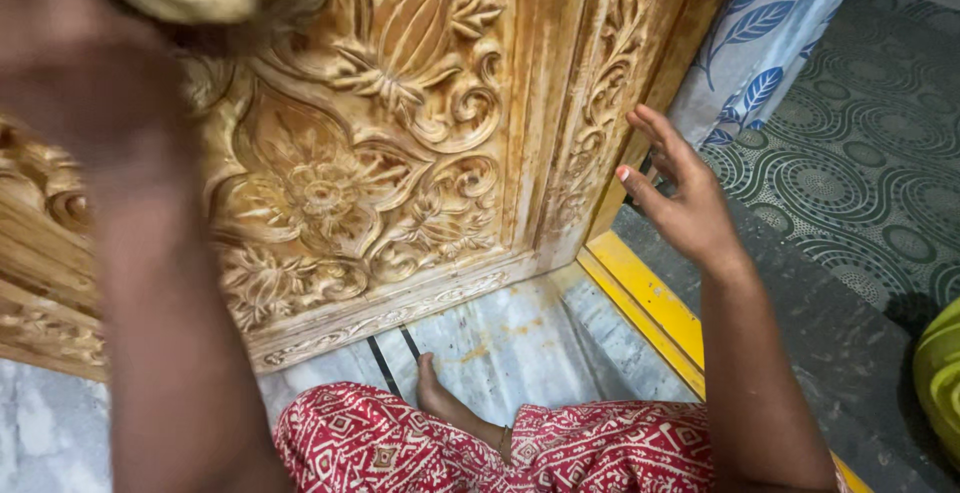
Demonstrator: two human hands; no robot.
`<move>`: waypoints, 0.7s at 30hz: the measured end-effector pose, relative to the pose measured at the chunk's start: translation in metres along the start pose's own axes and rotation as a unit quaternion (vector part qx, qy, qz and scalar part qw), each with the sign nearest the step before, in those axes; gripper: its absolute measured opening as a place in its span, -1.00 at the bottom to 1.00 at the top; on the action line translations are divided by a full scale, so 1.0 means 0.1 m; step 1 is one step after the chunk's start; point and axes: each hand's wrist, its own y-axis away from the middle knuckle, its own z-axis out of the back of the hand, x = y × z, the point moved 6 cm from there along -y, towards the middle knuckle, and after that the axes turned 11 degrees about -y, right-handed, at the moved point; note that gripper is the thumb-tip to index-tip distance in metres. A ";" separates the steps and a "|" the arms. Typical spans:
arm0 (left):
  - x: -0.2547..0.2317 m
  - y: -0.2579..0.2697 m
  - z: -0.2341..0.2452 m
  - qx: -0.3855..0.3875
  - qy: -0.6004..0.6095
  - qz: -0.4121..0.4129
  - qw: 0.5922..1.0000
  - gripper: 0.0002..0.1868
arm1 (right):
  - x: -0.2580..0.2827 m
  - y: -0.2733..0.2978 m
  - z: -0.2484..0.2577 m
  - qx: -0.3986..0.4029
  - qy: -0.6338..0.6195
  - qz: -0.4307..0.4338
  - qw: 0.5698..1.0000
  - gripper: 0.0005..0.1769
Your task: The person sits on the floor and wipes a carved wooden surface with a cloth, moving the cloth over the intricate carvings to clean them.
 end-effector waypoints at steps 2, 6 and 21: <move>0.21 0.13 -0.07 0.042 0.011 0.003 0.999 -0.48 | -0.02 -0.01 -0.03 0.002 0.008 -0.006 1.000 -0.21; 0.27 0.31 -0.25 0.110 0.019 -0.011 0.994 -0.44 | 0.00 -0.03 -0.08 0.013 0.003 0.031 0.999 -0.22; -0.89 0.60 0.37 0.191 0.093 -0.005 0.977 -0.37 | 0.08 0.03 -0.25 0.038 0.012 0.034 0.999 -0.22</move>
